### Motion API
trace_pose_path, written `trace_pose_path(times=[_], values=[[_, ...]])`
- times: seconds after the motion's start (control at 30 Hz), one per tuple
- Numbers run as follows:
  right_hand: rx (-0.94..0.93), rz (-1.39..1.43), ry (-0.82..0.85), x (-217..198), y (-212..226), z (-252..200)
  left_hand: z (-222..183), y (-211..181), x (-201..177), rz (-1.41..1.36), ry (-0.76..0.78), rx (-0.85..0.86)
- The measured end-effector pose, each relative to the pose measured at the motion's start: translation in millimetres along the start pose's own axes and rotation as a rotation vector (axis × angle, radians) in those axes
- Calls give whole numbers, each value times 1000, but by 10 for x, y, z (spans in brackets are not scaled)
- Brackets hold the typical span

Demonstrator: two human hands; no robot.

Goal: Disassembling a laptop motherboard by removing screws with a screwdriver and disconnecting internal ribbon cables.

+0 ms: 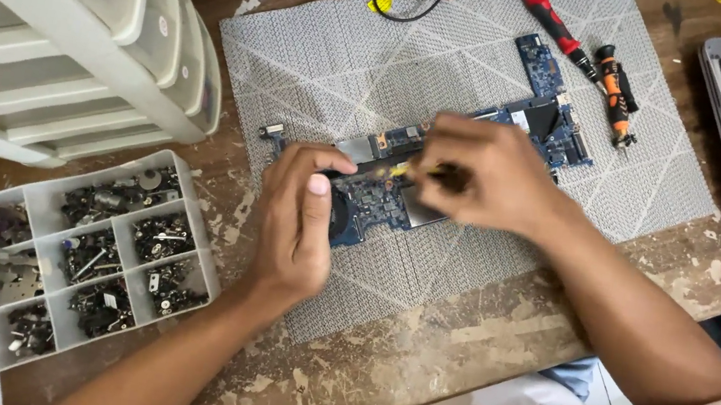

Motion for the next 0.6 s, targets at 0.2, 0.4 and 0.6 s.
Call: trace_pose_path(times=[0.2, 0.4, 0.6], values=[[11, 38, -204, -396, -313, -207, -1, -99, 9, 0, 34, 27], [52, -62, -238, -481, -284, -228, 0, -92, -8, 39, 76, 9], [65, -91, -152, -473, -17, -68, 3, -55, -2, 27, 79, -48]])
Point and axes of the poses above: each hand's wrist, its own z-axis towards the middle knuckle, its own x-axis out of the palm, y = z × x, the point moved 8 cm from there along z, towards the middle knuckle, and after that the axes turned 6 degrees about z, right-handed, at the moved point
